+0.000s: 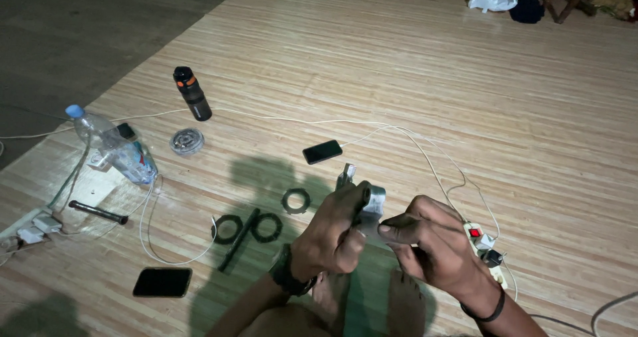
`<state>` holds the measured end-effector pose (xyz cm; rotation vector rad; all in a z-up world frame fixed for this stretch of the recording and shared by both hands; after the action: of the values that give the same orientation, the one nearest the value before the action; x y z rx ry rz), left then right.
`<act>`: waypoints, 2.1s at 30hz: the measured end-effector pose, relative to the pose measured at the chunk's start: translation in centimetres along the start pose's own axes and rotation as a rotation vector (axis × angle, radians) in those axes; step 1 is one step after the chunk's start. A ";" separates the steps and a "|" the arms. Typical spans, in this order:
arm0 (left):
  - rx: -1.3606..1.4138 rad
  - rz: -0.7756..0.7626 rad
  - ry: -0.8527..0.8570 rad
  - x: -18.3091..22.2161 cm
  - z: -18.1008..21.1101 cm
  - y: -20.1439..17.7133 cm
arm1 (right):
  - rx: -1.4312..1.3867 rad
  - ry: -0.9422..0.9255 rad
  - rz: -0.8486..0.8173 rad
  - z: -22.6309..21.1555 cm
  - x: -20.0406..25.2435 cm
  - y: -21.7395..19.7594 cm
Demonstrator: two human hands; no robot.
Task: Sanding the friction surface of a motorcycle brake shoe using sandpaper to prepare it for installation.
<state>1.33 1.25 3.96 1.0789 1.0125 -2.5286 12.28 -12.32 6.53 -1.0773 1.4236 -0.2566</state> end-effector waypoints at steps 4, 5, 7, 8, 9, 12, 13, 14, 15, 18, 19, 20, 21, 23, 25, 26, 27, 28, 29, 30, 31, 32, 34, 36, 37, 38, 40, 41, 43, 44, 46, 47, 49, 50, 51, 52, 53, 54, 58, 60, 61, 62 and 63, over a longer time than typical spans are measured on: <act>0.028 -0.072 0.041 -1.6 1.2 -0.5 | 0.000 0.011 0.016 -0.1 0.1 -0.2; 0.011 -0.063 0.039 -1.4 1.0 -0.4 | 0.018 0.001 -0.011 -0.3 -0.2 -0.2; -0.008 -0.052 0.021 -0.4 0.6 -0.2 | 0.012 0.004 -0.009 -0.4 -0.4 -0.2; -0.026 -0.040 0.003 -0.1 0.3 -0.2 | 0.006 0.007 -0.008 -0.4 -0.6 -0.2; -0.026 -0.042 0.005 -0.6 0.5 -0.4 | 0.008 0.007 -0.006 -0.4 -0.7 -0.1; -0.076 -0.174 0.091 -1.6 1.6 -0.2 | 0.000 0.043 0.029 -0.5 -0.4 0.1; -0.025 -0.160 0.068 -1.9 1.7 -0.3 | -0.084 0.107 0.056 -0.3 -0.4 0.1; 0.028 -0.151 0.046 -2.1 1.8 -0.2 | -0.166 0.172 0.086 -0.2 -0.3 0.3; 0.030 -0.157 0.049 -2.0 1.8 -0.1 | -0.163 0.175 0.092 -0.3 0.0 0.3; 0.161 -0.116 -0.020 -1.8 1.3 -0.1 | -0.481 0.303 0.193 0.3 0.6 0.2; 0.095 -0.071 0.034 -1.4 1.4 -0.1 | -0.496 0.286 0.238 0.2 0.6 -0.1; 0.026 -0.026 0.089 -1.1 1.6 -0.2 | -0.512 0.266 0.285 0.1 0.6 -0.3; 0.025 -0.024 0.089 -1.3 1.7 -0.4 | -0.511 0.265 0.283 0.3 0.6 -0.4; 0.120 -0.113 -0.021 -1.9 1.6 -0.5 | -0.415 0.260 0.271 0.4 0.6 -0.5; 0.104 -0.102 -0.006 -1.8 1.4 -0.3 | -0.379 0.233 0.252 0.3 0.1 -0.6; 0.087 -0.089 0.005 -1.7 1.4 -0.2 | -0.345 0.206 0.231 0.1 -0.1 -0.6; 0.086 -0.089 0.005 -1.8 1.6 -0.4 | -0.346 0.205 0.231 0.0 -0.3 -0.8; 0.079 -0.082 -0.004 -1.8 1.8 -0.5 | -0.300 0.214 0.210 -0.3 -0.6 -0.8; 0.072 -0.075 -0.012 -1.8 2.0 -0.6 | -0.254 0.223 0.189 -0.5 -0.8 -0.9; 0.075 -0.076 -0.013 -1.6 1.9 -0.5 | -0.254 0.225 0.189 -0.3 -0.7 -0.8; 0.063 -0.071 -0.027 -1.4 1.7 -0.3 | -0.225 0.206 0.165 -0.2 -0.6 -0.7; 0.052 -0.064 -0.040 -1.2 1.6 -0.2 | -0.196 0.187 0.141 -0.1 -0.5 -0.6; 0.089 -0.056 -0.005 -1.7 1.5 -0.1 | -0.173 0.185 0.130 0.1 -0.3 -0.4; 0.125 -0.047 0.030 -1.0 1.0 0.6 | -0.150 0.181 0.120 0.2 -0.3 -0.2; -0.009 0.002 0.037 0.0 0.7 1.0 | -0.116 0.172 0.122 0.1 -0.4 -0.2; -0.148 0.050 0.045 0.8 0.4 1.3 | -0.083 0.160 0.126 0.1 -0.7 -0.2; -0.176 0.119 0.199 -0.1 0.7 1.6 | -0.067 0.146 0.107 -0.3 -1.2 -0.5; -0.201 0.184 0.357 -0.4 1.1 1.6 | -0.048 0.134 0.087 -0.5 -1.6 -0.5; -0.138 0.078 0.208 -0.6 1.0 1.4 | -0.074 0.183 0.115 -0.3 -1.6 -0.6; -0.061 -0.032 0.065 -0.8 0.6 1.6 | -0.090 0.246 0.144 -0.1 -1.4 -0.6; 0.198 -0.016 -0.122 -1.3 0.3 0.9 | -0.246 0.282 0.249 0.8 -0.4 -0.3; 0.466 -0.003 -0.314 -1.3 -0.3 0.8 | -0.404 0.325 0.347 1.4 0.2 -0.1; 0.660 0.077 -0.258 -1.1 -1.8 1.5 | -0.456 0.365 0.393 2.3 1.3 0.4; 0.855 0.159 -0.206 -1.0 -2.6 1.7 | -0.514 0.410 0.437 2.9 1.8 0.8; 0.851 0.157 -0.203 -0.9 -3.2 2.0 | -0.514 0.404 0.439 2.9 1.4 0.9; 1.007 0.256 -0.171 -0.7 -4.0 2.0 | -0.540 0.470 0.426 3.2 1.0 1.3; 1.163 0.356 -0.136 -0.4 -4.8 2.1 | -0.566 0.536 0.413 3.4 0.7 1.6; 1.157 0.354 -0.136 -0.6 -4.9 2.2 | -0.570 0.531 0.416 4.0 0.5 2.2; 1.389 0.409 -0.066 -1.2 -4.5 2.6 | -0.605 0.598 0.361 5.8 0.7 5.3; 1.425 0.419 -0.049 -1.3 -4.5 2.8 | -0.597 0.611 0.373 6.4 1.1 6.1; 1.520 0.410 -0.059 -1.2 -4.8 3.2 | -0.597 0.582 0.400 6.7 1.2 6.0; 1.615 0.403 -0.068 -1.0 -5.1 3.6 | -0.598 0.553 0.425 6.8 1.3 5.9; 1.611 0.409 -0.071 -0.8 -5.1 3.5 | -0.604 0.553 0.422 7.1 1.7 5.5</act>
<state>6.26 1.96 0.25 1.1417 -1.4451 -2.6050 16.36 -7.43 0.00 -1.1942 2.2775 0.2190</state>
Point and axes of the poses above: each hand's wrist, its own x-axis away from the middle knuckle, its own y-axis out of the palm, z = x × y, the point moved 4 cm from there along -x, towards the middle knuckle, and after that the axes turned 14 degrees about -z, right-handed, at the moved point
